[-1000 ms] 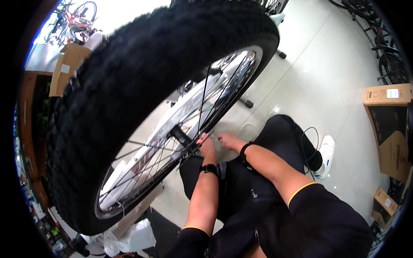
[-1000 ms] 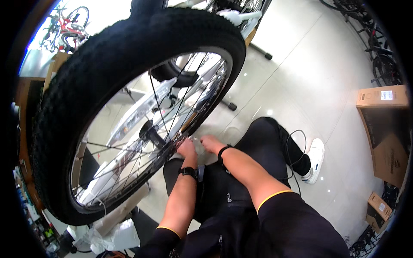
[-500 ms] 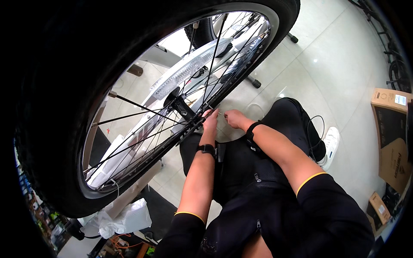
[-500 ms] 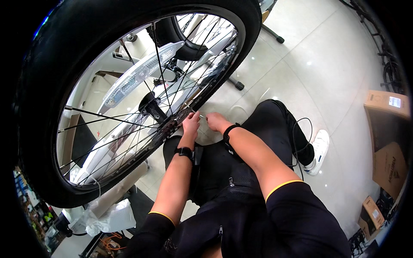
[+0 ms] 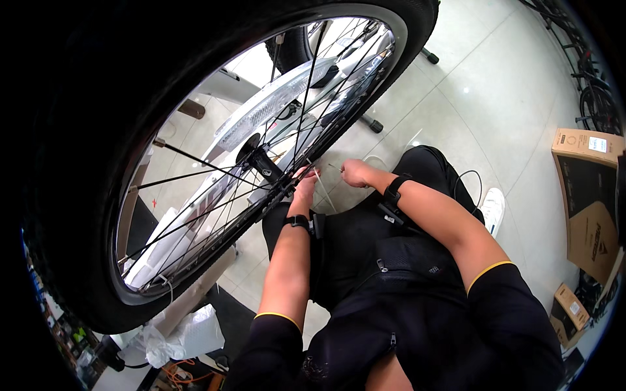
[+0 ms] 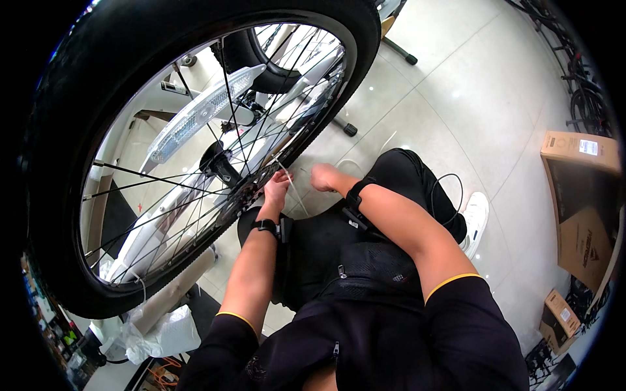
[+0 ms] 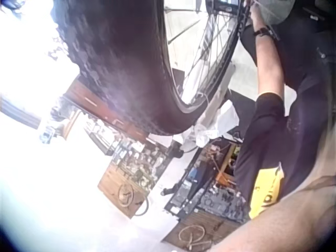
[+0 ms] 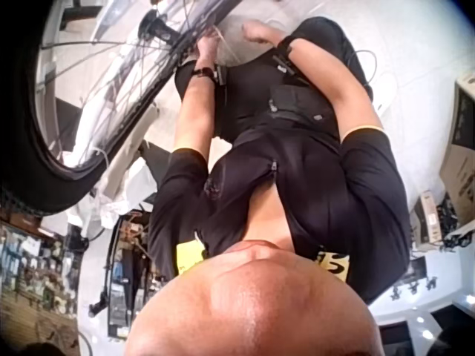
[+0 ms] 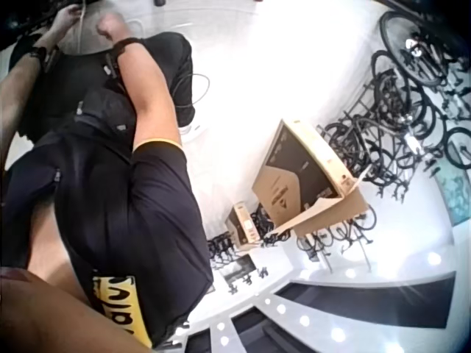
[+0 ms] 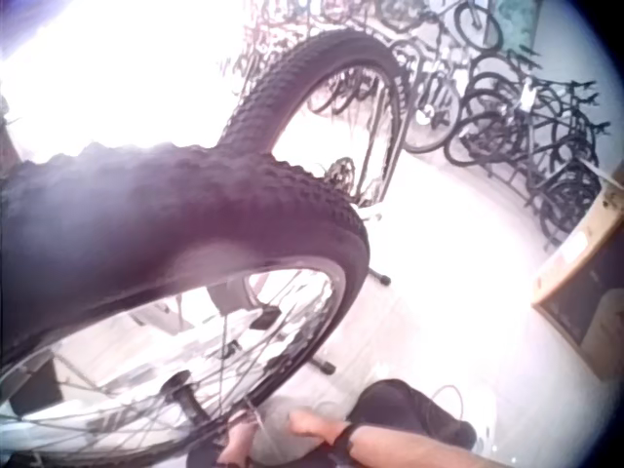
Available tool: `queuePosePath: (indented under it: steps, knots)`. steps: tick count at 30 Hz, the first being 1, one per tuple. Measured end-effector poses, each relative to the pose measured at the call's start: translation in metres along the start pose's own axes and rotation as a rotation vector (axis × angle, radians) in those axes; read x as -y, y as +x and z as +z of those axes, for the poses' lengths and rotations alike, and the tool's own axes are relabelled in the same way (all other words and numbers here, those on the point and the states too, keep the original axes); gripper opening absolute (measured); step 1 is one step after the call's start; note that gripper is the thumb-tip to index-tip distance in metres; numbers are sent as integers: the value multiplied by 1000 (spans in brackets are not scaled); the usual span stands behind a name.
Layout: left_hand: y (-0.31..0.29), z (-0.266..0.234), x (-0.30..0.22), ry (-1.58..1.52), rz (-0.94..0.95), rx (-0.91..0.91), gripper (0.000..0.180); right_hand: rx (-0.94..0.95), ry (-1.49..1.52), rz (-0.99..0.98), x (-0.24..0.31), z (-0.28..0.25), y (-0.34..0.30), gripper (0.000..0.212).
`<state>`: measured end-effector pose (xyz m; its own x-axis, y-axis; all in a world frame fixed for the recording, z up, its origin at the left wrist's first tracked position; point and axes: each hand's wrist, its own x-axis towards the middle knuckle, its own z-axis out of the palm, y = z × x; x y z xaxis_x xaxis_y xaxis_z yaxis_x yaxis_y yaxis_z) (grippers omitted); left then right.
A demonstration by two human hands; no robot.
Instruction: The person secures components to a bicycle frame using zip ties, tightening them by hand and trimming the excess with pliers, and then prepares the rear wheel by removing a protective cardboard spacer.
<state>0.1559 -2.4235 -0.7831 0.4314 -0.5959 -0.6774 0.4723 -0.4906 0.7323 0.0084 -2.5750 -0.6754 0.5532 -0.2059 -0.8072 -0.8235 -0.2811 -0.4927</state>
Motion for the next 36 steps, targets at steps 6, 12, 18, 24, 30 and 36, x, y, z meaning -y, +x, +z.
queuePosePath:
  steps: [6, 12, 18, 24, 30, 36]
  knots:
    - [-2, 21, -3, 446, 168, -173, 17, -7, 53, 31, -24, 8, -2, 28]
    - [-1, 32, 5, 339, 190, -224, 16, -29, 48, -13, -34, 26, 12, 30]
    - [-4, 20, -9, -91, 78, -5, 20, -92, 104, -104, -14, 34, 11, 32]
    - [-1, 17, -15, -40, -51, -31, 23, -208, 82, -147, -5, 48, 12, 28]
    - [-1, 32, -21, -55, -89, -161, 20, -235, 166, -112, -4, 49, 9, 27]
    - [7, 36, -23, -115, -191, -206, 19, -237, 277, -86, -5, 50, 8, 27]
